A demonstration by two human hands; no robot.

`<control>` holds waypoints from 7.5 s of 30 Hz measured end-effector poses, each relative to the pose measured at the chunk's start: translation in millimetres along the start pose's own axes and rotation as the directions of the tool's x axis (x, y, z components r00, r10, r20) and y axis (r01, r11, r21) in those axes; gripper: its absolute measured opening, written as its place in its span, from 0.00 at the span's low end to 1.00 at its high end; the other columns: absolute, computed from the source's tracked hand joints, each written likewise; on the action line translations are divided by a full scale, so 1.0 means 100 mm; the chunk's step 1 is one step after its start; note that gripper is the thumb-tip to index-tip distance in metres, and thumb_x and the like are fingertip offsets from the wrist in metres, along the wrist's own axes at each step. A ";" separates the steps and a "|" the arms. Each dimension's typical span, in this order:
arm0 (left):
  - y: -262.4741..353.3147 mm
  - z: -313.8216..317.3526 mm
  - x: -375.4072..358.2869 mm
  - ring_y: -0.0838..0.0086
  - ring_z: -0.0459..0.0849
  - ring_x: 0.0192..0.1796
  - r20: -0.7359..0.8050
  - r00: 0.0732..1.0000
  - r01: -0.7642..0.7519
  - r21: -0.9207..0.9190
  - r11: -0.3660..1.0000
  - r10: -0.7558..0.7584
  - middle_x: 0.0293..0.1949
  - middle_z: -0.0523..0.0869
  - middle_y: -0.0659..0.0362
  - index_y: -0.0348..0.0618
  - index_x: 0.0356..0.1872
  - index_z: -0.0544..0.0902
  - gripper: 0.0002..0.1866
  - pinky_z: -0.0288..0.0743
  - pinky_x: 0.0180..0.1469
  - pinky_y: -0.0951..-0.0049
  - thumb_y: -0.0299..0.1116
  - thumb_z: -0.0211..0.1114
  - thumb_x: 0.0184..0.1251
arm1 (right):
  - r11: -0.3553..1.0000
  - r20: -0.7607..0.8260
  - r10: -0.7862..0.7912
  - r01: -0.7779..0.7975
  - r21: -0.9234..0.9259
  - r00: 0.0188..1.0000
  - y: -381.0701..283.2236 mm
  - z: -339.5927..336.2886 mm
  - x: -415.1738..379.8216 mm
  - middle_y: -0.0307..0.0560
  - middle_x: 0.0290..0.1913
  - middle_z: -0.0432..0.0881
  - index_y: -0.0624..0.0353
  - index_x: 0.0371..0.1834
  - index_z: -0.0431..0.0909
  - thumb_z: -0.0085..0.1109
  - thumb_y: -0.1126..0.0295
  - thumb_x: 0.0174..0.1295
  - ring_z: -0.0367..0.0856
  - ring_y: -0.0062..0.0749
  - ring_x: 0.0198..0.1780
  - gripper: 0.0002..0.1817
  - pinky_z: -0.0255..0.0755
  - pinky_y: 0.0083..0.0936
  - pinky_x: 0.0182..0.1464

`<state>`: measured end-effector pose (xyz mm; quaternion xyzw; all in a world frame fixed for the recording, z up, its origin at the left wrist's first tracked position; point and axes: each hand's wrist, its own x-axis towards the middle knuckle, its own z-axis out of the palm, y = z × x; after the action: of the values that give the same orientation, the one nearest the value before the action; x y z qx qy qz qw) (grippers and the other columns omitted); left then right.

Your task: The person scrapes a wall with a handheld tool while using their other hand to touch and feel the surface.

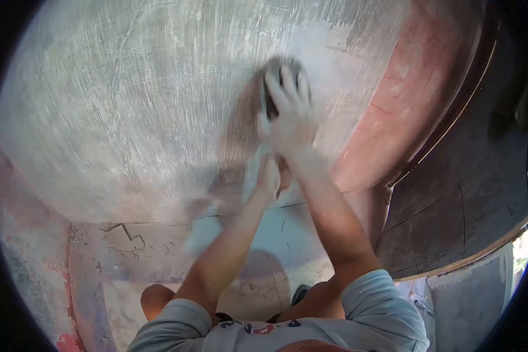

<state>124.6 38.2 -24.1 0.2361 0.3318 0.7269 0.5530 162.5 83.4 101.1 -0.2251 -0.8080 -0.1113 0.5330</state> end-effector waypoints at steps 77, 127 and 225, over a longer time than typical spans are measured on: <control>0.56 0.43 0.20 0.80 0.57 0.11 -0.074 0.996 -0.049 0.028 0.998 0.051 0.14 0.67 0.68 0.52 0.24 0.72 0.29 0.47 0.15 0.70 0.58 0.51 0.87 | 0.999 -0.113 -0.042 0.044 0.010 0.993 0.06 -0.09 0.63 0.53 0.79 0.75 0.49 0.73 0.81 0.70 0.65 0.52 0.70 0.59 0.80 0.38 0.76 0.51 0.72; -0.33 0.21 0.18 0.81 0.63 0.14 -0.269 0.963 -0.036 -0.124 0.992 0.001 0.18 0.73 0.65 0.51 0.26 0.75 0.27 0.49 0.16 0.70 0.54 0.51 0.88 | 0.998 0.022 -0.039 0.038 0.058 0.999 0.21 -0.16 0.01 0.60 0.79 0.73 0.56 0.75 0.78 0.69 0.69 0.50 0.66 0.61 0.82 0.41 0.62 0.49 0.83; -0.72 -0.23 -0.22 0.81 0.59 0.12 -0.125 0.977 0.177 0.018 0.984 -0.174 0.15 0.66 0.68 0.50 0.26 0.72 0.30 0.46 0.15 0.71 0.60 0.49 0.88 | 1.000 0.138 0.028 -0.029 0.009 0.990 0.34 0.08 -0.77 0.40 0.82 0.73 0.48 0.77 0.77 0.76 0.59 0.51 0.66 0.44 0.84 0.44 0.60 0.67 0.76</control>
<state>160.8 23.9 -92.0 0.1685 0.3952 0.6835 0.5901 197.4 97.6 25.2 -0.2409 -0.8401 -0.0835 0.4788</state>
